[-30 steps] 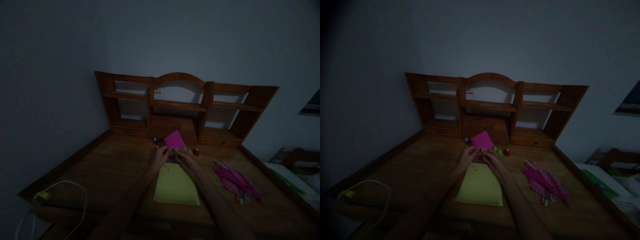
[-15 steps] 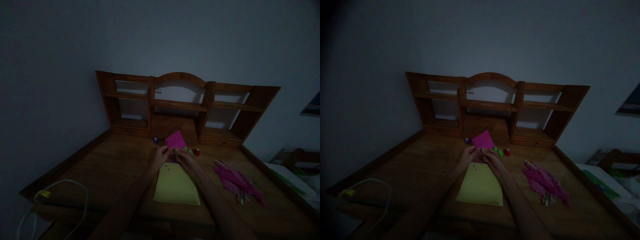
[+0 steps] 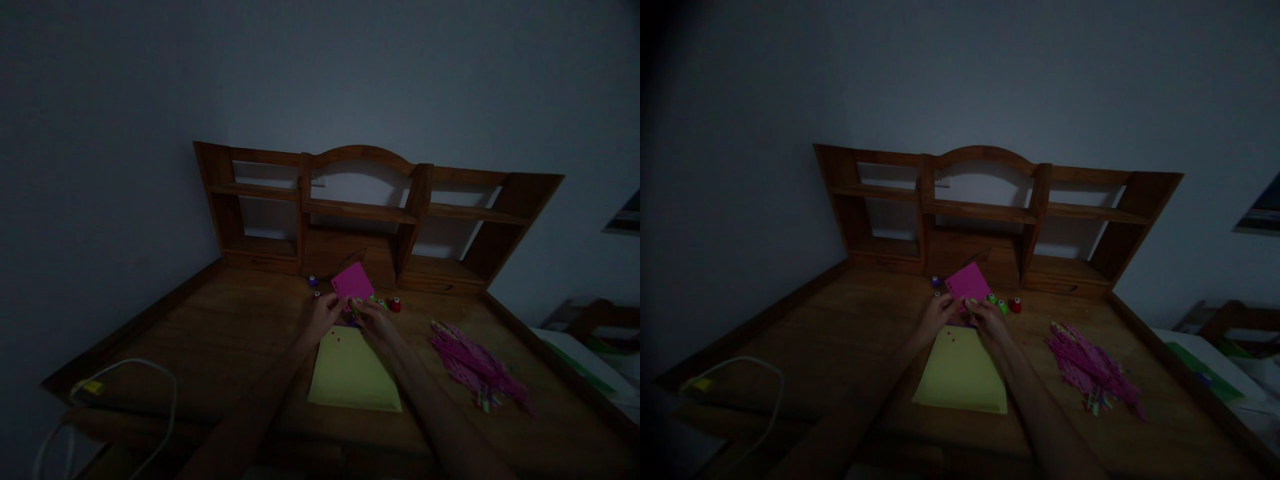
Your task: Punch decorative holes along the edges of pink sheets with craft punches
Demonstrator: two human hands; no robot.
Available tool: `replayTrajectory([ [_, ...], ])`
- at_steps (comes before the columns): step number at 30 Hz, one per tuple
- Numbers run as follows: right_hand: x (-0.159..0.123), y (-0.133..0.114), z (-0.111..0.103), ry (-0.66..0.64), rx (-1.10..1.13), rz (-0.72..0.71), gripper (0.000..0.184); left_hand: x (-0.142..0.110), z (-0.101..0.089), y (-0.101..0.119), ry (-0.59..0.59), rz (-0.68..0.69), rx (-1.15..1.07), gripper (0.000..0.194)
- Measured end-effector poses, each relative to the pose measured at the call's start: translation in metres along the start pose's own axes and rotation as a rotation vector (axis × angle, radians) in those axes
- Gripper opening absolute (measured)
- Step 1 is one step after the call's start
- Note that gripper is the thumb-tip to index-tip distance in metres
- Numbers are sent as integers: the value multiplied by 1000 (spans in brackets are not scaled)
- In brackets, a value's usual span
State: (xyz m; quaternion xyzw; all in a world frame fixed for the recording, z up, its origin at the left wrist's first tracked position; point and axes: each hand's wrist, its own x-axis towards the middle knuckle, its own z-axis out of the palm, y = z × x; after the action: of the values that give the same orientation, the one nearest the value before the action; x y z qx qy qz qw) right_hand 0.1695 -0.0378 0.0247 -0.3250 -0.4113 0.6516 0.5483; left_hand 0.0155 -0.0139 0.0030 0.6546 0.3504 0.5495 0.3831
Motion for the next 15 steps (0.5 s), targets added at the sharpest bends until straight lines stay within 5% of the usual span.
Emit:
replayTrajectory([
  [15,9,3,-13,39,-53,-3,31,-6,-2,18,-40,-79,73,50],
])
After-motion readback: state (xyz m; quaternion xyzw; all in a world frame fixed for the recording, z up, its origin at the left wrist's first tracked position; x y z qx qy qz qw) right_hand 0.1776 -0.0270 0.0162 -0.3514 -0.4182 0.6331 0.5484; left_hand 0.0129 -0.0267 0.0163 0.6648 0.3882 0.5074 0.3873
